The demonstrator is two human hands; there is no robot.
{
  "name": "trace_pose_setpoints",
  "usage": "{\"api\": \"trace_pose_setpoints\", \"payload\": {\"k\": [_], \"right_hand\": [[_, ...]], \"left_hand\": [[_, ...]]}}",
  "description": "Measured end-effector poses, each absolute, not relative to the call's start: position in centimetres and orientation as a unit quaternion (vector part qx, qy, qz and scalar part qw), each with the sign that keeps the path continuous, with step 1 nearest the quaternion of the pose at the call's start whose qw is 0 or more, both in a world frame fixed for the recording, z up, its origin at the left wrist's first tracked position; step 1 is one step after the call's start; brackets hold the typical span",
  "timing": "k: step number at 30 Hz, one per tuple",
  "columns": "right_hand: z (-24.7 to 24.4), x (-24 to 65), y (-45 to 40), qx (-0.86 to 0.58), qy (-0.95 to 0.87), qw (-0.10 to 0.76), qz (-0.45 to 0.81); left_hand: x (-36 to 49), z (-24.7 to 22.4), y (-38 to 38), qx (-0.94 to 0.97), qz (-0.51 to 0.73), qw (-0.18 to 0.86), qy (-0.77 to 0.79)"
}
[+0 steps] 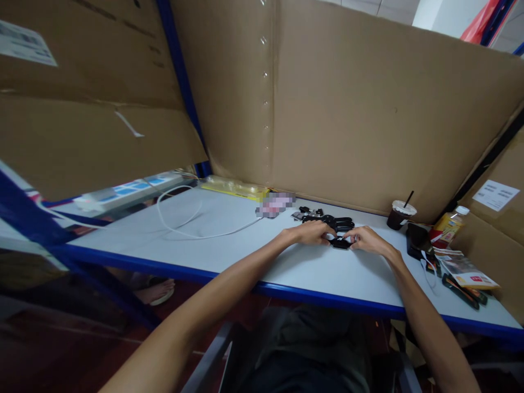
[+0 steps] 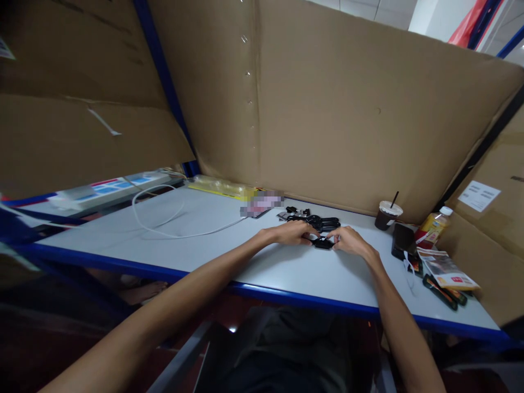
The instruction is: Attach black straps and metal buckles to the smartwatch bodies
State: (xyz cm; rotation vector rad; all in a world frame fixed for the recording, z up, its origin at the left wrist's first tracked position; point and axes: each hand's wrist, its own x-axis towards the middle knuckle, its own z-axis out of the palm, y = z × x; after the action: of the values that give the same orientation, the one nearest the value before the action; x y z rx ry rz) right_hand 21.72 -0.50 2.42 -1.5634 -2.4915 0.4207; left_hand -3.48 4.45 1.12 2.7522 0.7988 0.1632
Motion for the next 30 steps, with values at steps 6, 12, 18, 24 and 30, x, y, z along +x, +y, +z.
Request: {"api": "trace_pose_setpoints", "payload": {"k": [6,12,18,24,30], "right_hand": [[2.6,21.6,-0.6,-0.533,-0.831,0.072,0.144],[2.5,21.5,-0.7,-0.555,-0.822,0.069,0.109],[2.3,21.6,-0.7,-0.549,-0.826,0.072,0.102],[2.3,21.6,-0.7,-0.552,-0.825,0.067,0.1],[2.5,21.6,-0.7,-0.565,-0.808,0.132,0.098]], "left_hand": [[-3.4,1.5,4.0,0.949,0.053,0.135,0.281],[-3.4,2.4,2.8,0.951,0.059,0.087,0.292],[-3.4,2.3,2.6,0.957,0.066,0.066,0.274],[-3.5,1.5,3.3,0.958,0.077,0.068,0.267],[-3.4,1.5,3.5,0.956,0.068,0.068,0.276]]}}
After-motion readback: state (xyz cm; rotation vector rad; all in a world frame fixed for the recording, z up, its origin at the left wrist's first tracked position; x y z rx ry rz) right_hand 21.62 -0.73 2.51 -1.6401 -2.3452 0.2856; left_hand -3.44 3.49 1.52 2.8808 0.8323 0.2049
